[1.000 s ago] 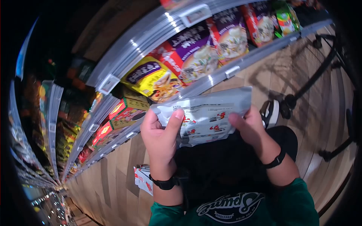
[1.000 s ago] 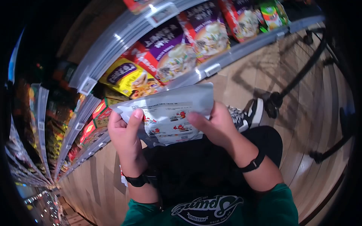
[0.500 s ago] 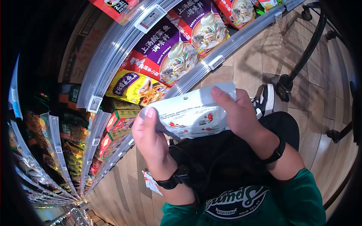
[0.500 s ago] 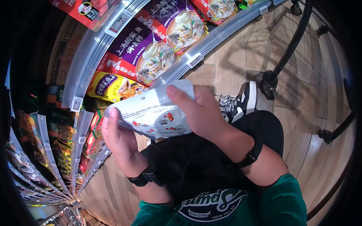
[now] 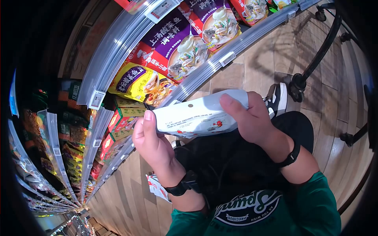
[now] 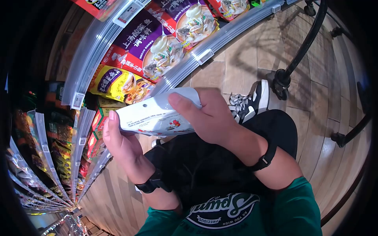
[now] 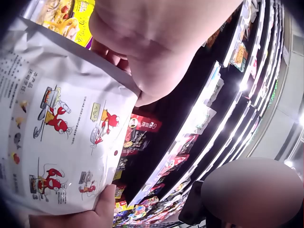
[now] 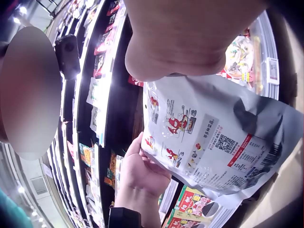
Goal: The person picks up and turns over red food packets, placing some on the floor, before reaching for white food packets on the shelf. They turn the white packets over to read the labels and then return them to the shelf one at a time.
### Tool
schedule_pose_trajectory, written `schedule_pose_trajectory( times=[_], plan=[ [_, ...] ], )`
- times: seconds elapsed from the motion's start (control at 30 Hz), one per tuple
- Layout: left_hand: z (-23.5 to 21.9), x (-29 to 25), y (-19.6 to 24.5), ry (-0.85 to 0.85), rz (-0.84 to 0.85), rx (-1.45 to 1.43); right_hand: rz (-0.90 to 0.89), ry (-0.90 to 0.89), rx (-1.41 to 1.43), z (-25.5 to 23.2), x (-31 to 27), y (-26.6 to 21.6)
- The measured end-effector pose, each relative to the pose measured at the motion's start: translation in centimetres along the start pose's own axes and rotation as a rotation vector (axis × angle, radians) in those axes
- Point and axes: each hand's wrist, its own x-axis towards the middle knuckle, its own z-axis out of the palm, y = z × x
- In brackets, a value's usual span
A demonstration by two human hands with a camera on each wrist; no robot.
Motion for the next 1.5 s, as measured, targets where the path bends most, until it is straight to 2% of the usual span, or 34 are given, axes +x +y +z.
schedule_pose_trajectory(
  times=[0.1, 0.17, 0.27, 0.43, 0.53, 0.57, 0.63, 0.67, 0.73, 0.77, 0.87, 0.9, 0.97, 1.07, 1.3, 1.5],
  plan=[
    [0.4, -0.1, 0.1, 0.011, 0.052, 0.000, 0.007, 0.013, 0.026, -0.2, -0.1, 0.2],
    [0.8, -0.4, 0.4, 0.020, 0.057, -0.014, 0.076, -0.039, 0.139, -0.4, 0.0, 0.0],
    [1.2, -0.5, 0.5, 0.028, 0.080, -0.056, 0.075, -0.064, 0.231, -0.1, 0.0, -0.2],
    [1.0, -0.3, 0.2, -0.011, 0.109, -0.053, 0.113, -0.079, 0.249, -0.5, 0.1, -0.1],
    [1.6, -0.4, 0.1, 0.233, 0.373, 0.228, 0.142, -0.036, 0.230, -1.2, 0.3, 0.1],
    [0.9, -0.7, 0.6, 0.161, 0.447, 0.269, 0.164, -0.021, 0.190, -1.4, 0.4, 0.2],
    [-0.3, -1.5, 1.7, -0.122, 0.521, 0.243, 0.170, 0.001, 0.202, -1.5, 0.6, 0.2],
    [-0.2, -1.9, 2.4, -0.123, 0.521, 0.243, 0.178, 0.020, 0.214, -1.4, 0.6, 0.2],
    [1.2, -2.9, 4.5, -0.479, 0.462, 0.625, 0.161, 0.032, 0.235, -1.2, 0.6, -0.1],
    [1.7, -3.3, 4.7, -0.477, 0.464, 0.626, 0.143, 0.044, 0.257, -1.1, 0.6, -0.2],
    [2.5, -3.8, 4.5, -0.430, 0.239, 0.734, 0.171, 0.022, 0.283, -1.5, 0.6, -0.1],
    [2.6, -3.8, 4.5, -0.429, 0.240, 0.733, 0.171, 0.021, 0.282, -1.4, 0.6, -0.1],
    [2.9, -3.8, 4.5, -0.478, 0.148, 0.739, 0.126, 0.027, 0.353, -1.0, 0.6, -0.2],
    [2.6, -3.7, 4.3, -0.527, 0.169, 0.758, 0.144, 0.014, 0.299, -1.3, 0.7, -0.1],
    [2.8, -3.7, 3.9, -0.526, 0.174, 0.746, 0.146, -0.019, 0.331, -1.3, 0.8, -0.3],
    [3.2, -3.8, 3.9, -0.523, 0.103, 0.724, 0.138, 0.008, 0.329, -1.4, 1.0, -0.2]
  ],
)
